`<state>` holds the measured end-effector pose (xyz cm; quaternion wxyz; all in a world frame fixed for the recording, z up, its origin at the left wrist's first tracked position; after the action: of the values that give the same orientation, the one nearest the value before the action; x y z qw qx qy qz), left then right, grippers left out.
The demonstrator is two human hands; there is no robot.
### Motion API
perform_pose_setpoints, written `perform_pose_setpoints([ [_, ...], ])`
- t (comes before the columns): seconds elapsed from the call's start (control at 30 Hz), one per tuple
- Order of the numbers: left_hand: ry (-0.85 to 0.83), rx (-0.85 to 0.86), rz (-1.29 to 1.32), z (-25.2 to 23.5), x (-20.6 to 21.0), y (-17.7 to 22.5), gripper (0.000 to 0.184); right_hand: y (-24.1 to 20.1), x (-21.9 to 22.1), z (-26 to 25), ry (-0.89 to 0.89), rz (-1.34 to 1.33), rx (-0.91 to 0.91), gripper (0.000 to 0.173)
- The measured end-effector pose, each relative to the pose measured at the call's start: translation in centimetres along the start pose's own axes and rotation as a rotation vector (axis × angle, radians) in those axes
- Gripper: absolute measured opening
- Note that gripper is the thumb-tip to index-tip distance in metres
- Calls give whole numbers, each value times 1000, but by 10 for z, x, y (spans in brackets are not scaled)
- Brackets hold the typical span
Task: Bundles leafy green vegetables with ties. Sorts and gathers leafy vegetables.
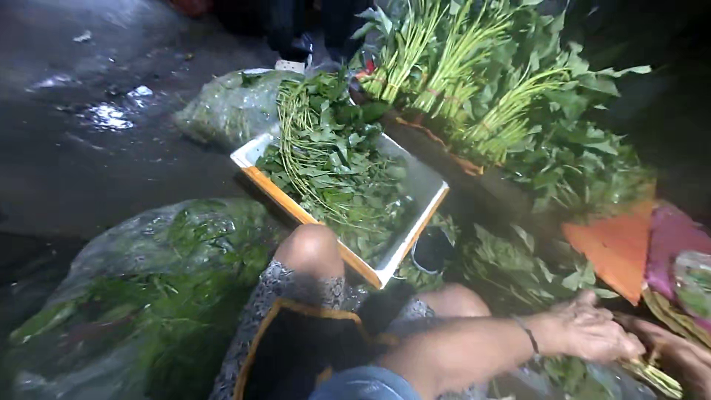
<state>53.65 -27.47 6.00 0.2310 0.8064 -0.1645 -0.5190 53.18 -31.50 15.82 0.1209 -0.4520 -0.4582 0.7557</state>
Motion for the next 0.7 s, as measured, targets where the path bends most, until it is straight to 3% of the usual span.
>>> perform_pose_setpoints([
  [0.03,16,5,23,4,-4,-1,25,5,7,-5,-97,144,-2,23],
  [0.1,54,-57,154,12,-17,-5,37,60,0,-53,-404,399,-315,24],
  [0.13,57,-107,230,14,-24,-7,35,86,-7,-68,-471,443,-392,24],
  [0.17,29,-175,322,16,-29,-10,31,100,-12,-69,-454,480,-344,25],
  [0.23,-27,-347,448,14,-36,-25,40,104,-10,-64,-441,481,-343,20],
  [0.3,-37,-501,575,6,-32,-41,38,94,-11,-58,-481,235,-452,14],
  [0.37,7,-643,731,4,-28,-52,33,84,-16,-50,-487,-260,-624,14],
  [0.43,49,-747,817,5,-26,-54,29,81,-10,-42,-344,-673,-703,23],
  [0.53,192,-788,831,6,-25,-46,28,99,10,-42,-9,-1117,-554,39],
  [0.6,247,-718,717,5,-26,-35,32,107,20,-39,128,-1131,-464,46],
  [0.7,278,-414,371,3,-18,-14,28,91,5,-26,277,-663,-406,66],
])
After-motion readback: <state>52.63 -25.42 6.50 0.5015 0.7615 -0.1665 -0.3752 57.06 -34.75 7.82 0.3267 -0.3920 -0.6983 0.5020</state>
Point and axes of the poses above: each hand's wrist, its own z-axis away from the middle knuckle, its own x-axis out of the palm, y = z × x, the point moved 7 cm from there along -z, towards the middle knuckle, and after that the axes turned 1 degree about -z, right-handed, at the moved point
